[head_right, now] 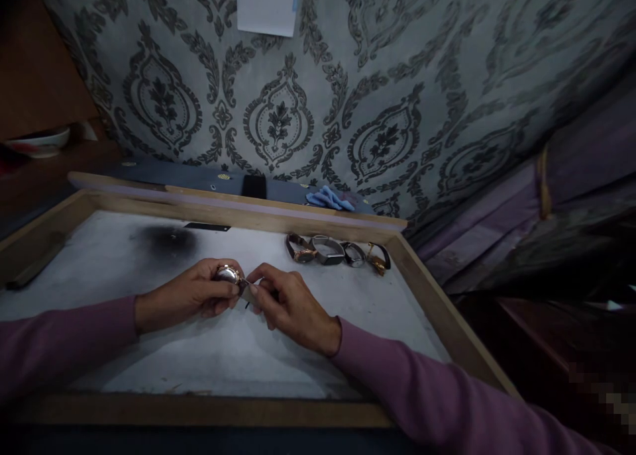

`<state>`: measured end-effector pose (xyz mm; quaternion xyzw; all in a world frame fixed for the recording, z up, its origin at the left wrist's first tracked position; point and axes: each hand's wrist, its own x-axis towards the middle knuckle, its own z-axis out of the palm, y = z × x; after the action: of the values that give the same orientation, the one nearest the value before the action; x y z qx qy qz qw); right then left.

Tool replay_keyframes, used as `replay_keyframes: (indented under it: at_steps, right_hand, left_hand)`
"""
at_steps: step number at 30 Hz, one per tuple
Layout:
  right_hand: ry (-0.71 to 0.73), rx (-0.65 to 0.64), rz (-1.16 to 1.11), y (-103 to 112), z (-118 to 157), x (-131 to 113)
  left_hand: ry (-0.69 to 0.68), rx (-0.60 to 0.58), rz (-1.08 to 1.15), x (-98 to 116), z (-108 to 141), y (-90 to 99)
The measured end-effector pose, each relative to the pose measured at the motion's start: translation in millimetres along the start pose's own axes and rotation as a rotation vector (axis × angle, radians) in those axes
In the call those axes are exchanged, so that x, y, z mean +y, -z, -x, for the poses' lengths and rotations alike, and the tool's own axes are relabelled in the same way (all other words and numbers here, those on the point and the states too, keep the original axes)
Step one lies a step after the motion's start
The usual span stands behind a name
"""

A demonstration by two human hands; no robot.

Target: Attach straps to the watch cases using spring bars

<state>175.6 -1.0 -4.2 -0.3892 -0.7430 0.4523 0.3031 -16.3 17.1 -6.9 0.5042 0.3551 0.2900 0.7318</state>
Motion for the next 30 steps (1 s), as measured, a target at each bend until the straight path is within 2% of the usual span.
replay_keyframes:
  at_steps: [10, 30]
  right_hand:
    - [0.085, -0.004, 0.095, 2.6, 1.7, -8.2]
    - [0.124, 0.016, 0.199, 2.0, 2.5, -5.8]
  left_hand:
    - [-0.008, -0.029, 0.004, -0.7, 0.9, 1.6]
    - [-0.023, -0.054, 0.071, -3.1, 2.0, 3.3]
